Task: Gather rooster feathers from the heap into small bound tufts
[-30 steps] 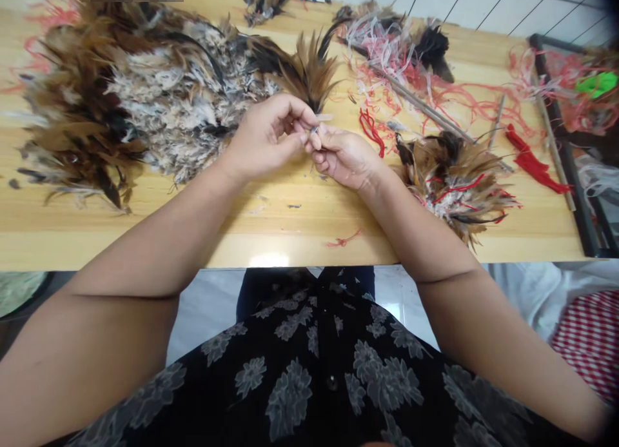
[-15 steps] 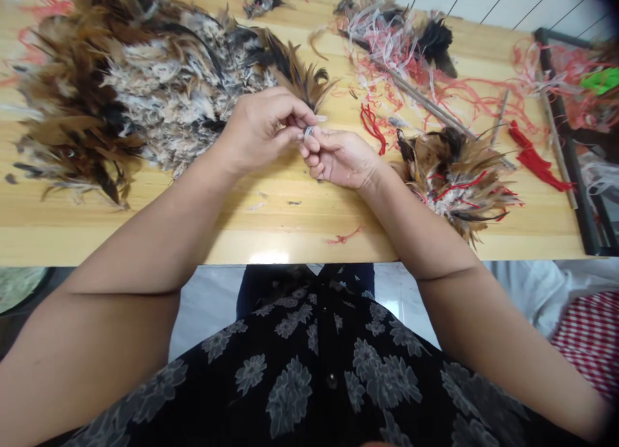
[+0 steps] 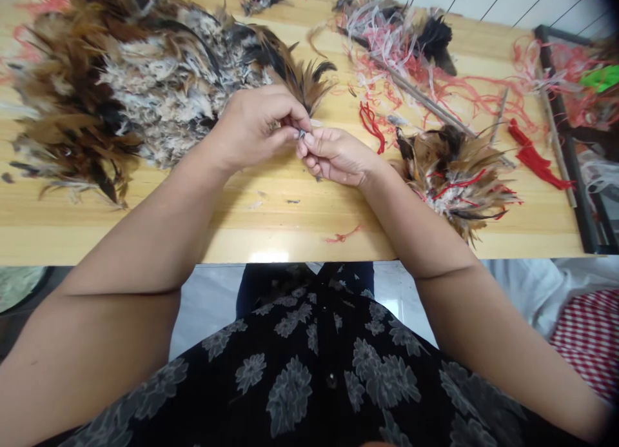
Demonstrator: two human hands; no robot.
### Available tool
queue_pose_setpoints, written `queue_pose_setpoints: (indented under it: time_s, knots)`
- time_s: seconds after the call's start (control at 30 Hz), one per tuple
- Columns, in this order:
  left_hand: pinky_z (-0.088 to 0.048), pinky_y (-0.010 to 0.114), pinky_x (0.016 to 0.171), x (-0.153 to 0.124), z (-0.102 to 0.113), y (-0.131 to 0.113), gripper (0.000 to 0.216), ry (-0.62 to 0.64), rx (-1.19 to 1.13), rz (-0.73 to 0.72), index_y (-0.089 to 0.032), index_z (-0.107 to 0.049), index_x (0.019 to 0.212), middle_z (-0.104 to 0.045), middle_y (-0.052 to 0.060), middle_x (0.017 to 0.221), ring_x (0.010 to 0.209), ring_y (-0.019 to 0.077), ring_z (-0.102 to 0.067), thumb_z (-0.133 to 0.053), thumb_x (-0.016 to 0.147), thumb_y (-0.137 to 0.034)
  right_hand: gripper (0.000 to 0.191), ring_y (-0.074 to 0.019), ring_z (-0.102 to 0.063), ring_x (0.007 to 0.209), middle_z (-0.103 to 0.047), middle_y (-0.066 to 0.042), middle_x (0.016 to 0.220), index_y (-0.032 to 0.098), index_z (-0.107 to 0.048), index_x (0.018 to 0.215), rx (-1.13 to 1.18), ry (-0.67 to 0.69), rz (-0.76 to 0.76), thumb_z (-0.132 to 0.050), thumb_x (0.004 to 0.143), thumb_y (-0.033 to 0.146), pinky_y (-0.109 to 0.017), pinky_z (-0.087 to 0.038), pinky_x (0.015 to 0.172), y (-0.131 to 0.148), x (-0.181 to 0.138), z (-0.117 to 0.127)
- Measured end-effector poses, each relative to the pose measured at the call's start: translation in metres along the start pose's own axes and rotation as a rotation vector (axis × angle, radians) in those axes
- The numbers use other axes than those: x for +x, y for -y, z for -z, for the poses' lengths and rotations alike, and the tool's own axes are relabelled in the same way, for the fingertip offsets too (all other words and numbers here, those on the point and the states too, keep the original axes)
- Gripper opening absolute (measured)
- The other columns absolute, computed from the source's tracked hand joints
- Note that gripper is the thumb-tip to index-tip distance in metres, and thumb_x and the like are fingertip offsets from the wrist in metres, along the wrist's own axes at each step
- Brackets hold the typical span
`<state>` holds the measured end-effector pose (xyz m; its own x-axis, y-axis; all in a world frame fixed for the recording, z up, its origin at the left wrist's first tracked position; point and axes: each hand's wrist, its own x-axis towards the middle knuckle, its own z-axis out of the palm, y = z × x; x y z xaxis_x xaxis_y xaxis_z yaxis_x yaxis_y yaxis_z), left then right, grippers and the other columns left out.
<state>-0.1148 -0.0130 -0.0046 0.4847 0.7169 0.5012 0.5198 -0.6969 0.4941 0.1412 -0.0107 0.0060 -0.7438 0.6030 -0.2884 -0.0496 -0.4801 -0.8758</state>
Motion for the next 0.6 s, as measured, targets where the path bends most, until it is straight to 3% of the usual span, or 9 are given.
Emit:
queue_pose_setpoints:
  time_s: [0.07,0.17,0.3,0.4,0.5,0.6]
  knots:
    - [-0.073,0.058,0.119,0.0,0.002,-0.003,0.019,0.018,0.001,0.075,-0.033,-0.085,0.123,-0.084,0.006,0.119,0.121,0.0364,-0.088,-0.076,0.113,-0.047,0.042,-0.0034,-0.056,0.059,-0.063,0.007,0.071,0.017,-0.068,0.092,-0.026,0.035,0.009,-0.081,0.129,0.033,-0.011,-0.044,0.056,-0.004,0.004,0.005]
    - [-0.074,0.057,0.124,0.0,0.006,-0.008,0.023,0.052,0.028,0.072,-0.032,-0.085,0.126,-0.085,0.006,0.124,0.127,0.0355,-0.089,-0.074,0.117,-0.05,0.043,-0.0028,-0.055,0.058,-0.063,0.009,0.071,0.018,-0.068,0.094,-0.046,0.09,0.045,-0.091,0.124,0.041,-0.01,-0.044,0.056,-0.008,0.008,0.011]
    - [-0.072,0.054,0.129,0.0,0.01,-0.013,0.028,0.038,0.012,0.08,-0.034,-0.084,0.13,-0.086,0.004,0.126,0.134,0.0341,-0.089,-0.073,0.125,-0.059,0.042,-0.0031,-0.055,0.057,-0.064,0.008,0.069,0.017,-0.07,0.094,-0.047,0.094,0.041,-0.084,0.127,0.037,-0.011,-0.043,0.055,-0.006,0.006,0.008]
    - [-0.073,0.057,0.124,0.001,0.008,-0.011,0.043,-0.014,-0.028,0.015,-0.033,-0.086,0.127,-0.087,0.007,0.122,0.128,0.0357,-0.09,-0.072,0.123,-0.073,0.041,-0.0032,-0.057,0.058,-0.067,0.007,0.071,0.018,-0.071,0.093,-0.018,0.042,0.04,-0.081,0.129,0.033,-0.011,-0.042,0.053,-0.001,0.001,-0.002]
    - [-0.075,0.057,0.112,0.003,0.004,-0.009,0.05,-0.071,-0.038,-0.084,-0.032,-0.088,0.121,-0.087,0.008,0.113,0.11,0.0351,-0.09,-0.073,0.119,-0.08,0.039,-0.0024,-0.057,0.059,-0.074,0.007,0.08,0.019,-0.07,0.095,0.04,-0.018,0.06,-0.089,0.124,0.036,-0.012,-0.041,0.051,0.004,-0.004,-0.01]
    - [-0.077,0.053,0.105,0.002,-0.002,-0.011,0.05,-0.1,-0.036,-0.068,-0.034,-0.088,0.12,-0.087,0.007,0.107,0.102,0.0331,-0.09,-0.071,0.119,-0.082,0.036,-0.0028,-0.057,0.058,-0.074,0.007,0.081,0.02,-0.07,0.096,0.064,-0.048,0.038,-0.091,0.122,0.032,-0.012,-0.041,0.051,0.006,-0.006,-0.013]
